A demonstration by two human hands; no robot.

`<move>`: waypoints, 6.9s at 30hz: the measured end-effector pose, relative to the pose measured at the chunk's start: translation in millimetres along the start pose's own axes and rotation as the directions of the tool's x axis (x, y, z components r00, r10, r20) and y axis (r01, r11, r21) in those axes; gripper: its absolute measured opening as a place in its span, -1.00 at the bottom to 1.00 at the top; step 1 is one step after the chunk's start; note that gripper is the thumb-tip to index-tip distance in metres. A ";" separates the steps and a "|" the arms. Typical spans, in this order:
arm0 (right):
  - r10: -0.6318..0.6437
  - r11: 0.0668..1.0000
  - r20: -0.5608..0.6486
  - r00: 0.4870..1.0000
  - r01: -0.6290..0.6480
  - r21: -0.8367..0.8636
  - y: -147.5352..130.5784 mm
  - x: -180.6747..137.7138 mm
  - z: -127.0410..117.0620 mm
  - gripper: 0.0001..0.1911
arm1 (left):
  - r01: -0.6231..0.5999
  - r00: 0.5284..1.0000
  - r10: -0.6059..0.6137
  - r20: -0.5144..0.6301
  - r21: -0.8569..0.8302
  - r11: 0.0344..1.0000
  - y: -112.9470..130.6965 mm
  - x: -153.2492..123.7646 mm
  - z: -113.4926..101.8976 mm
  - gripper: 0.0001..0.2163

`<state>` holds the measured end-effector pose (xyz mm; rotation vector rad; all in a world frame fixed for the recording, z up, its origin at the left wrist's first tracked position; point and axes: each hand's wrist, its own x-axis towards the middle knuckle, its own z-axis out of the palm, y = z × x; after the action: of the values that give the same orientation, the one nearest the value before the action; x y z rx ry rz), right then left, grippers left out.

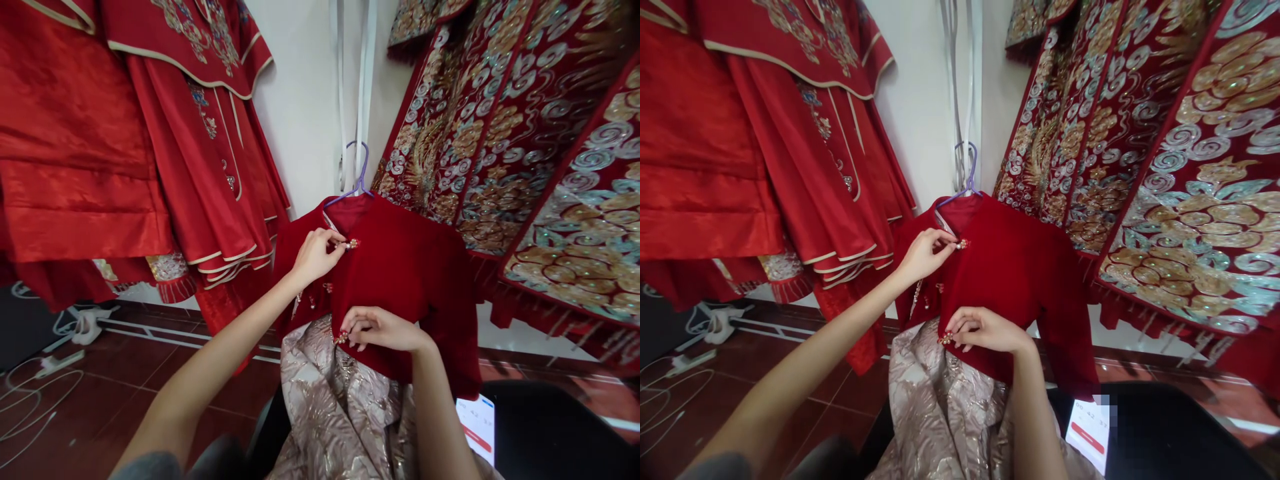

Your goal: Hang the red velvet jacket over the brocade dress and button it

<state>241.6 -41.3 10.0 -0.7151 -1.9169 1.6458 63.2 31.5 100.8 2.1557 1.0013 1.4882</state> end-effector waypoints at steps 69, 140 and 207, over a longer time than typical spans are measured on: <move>-0.715 0.082 -0.396 0.577 -0.493 -0.866 -78.0 -36.0 -94.3 -0.11 | -0.379 0.914 0.138 0.381 0.682 0.626 -18.4 7.8 -47.5 -0.51; -0.344 -0.483 -0.237 0.909 -0.388 -0.785 -130.6 -89.4 -172.7 -0.50 | -0.429 0.890 -0.088 0.448 0.886 0.175 -63.7 30.8 -113.8 -0.52; -0.169 -0.395 -0.554 0.815 -0.571 -0.720 -114.5 -88.0 -154.5 -0.69 | -0.358 0.891 -0.169 0.421 0.882 0.307 -56.8 26.2 -114.1 -0.81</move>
<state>403.7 -4.2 140.6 -2.0026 -2.3748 -0.8994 -55.7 76.5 128.3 3.1526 1.8924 0.1528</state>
